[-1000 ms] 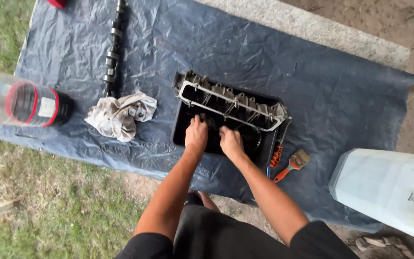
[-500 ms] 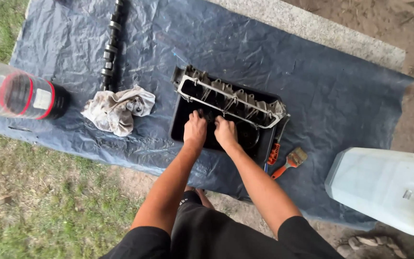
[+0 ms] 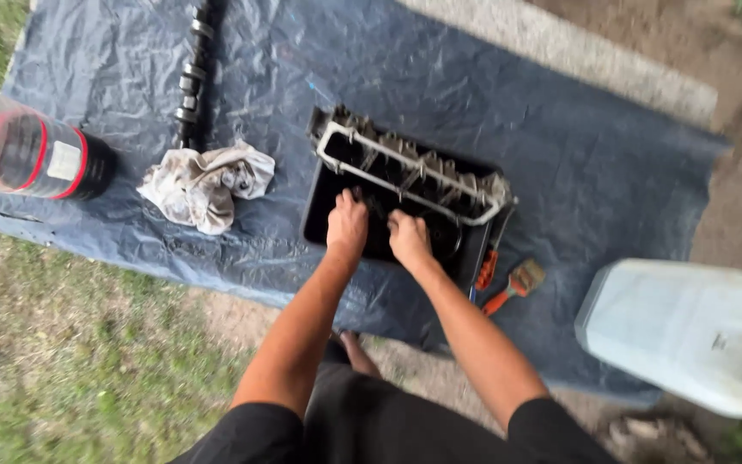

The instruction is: Cleaning and inspecting small engine components in a tray of solvent

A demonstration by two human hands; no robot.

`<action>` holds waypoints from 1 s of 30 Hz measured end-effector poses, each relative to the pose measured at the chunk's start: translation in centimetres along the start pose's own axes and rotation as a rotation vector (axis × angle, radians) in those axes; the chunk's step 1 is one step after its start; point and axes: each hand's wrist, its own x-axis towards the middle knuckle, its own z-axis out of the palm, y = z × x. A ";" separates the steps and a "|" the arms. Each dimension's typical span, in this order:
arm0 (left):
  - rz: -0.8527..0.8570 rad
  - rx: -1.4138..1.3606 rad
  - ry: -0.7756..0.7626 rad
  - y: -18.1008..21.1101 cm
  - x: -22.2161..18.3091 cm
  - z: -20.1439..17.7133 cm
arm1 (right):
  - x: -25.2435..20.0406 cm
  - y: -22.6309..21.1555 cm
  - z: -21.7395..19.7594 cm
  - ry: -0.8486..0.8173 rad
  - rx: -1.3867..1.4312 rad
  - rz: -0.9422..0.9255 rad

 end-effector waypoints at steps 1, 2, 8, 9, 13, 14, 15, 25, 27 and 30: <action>-0.013 -0.003 0.015 0.1 0.5 0.1 | 1.4 0.2 0.3 0.004 -0.008 -0.018; -0.016 0.008 0.001 0.0 0.0 0.2 | 1.9 0.4 1.0 0.013 0.008 0.003; -0.010 0.047 -0.026 0.1 -0.1 0.2 | -1.2 -0.6 0.1 0.017 0.019 0.010; -0.023 0.041 -0.035 0.3 -0.2 0.1 | -2.2 -0.3 -0.6 -0.036 -0.058 0.014; -0.007 -0.077 -0.049 -0.1 -0.1 0.5 | -0.3 1.1 0.2 0.099 0.057 0.060; -0.006 -0.111 -0.087 -0.5 -0.4 0.3 | -0.1 0.7 0.4 0.140 0.096 0.104; -0.006 -0.145 -0.126 -0.8 -0.6 0.1 | 0.3 0.4 0.6 0.181 0.135 0.148; 0.055 -0.258 -0.220 -0.6 0.2 -0.1 | 1.5 -0.9 2.2 0.155 0.248 0.232; 0.073 -0.221 -0.236 -0.3 0.2 -0.3 | 1.5 -0.3 2.1 0.096 0.156 0.177; 0.106 -0.232 -0.225 -0.2 0.1 1.1 | 0.2 -0.9 0.9 0.037 0.124 0.180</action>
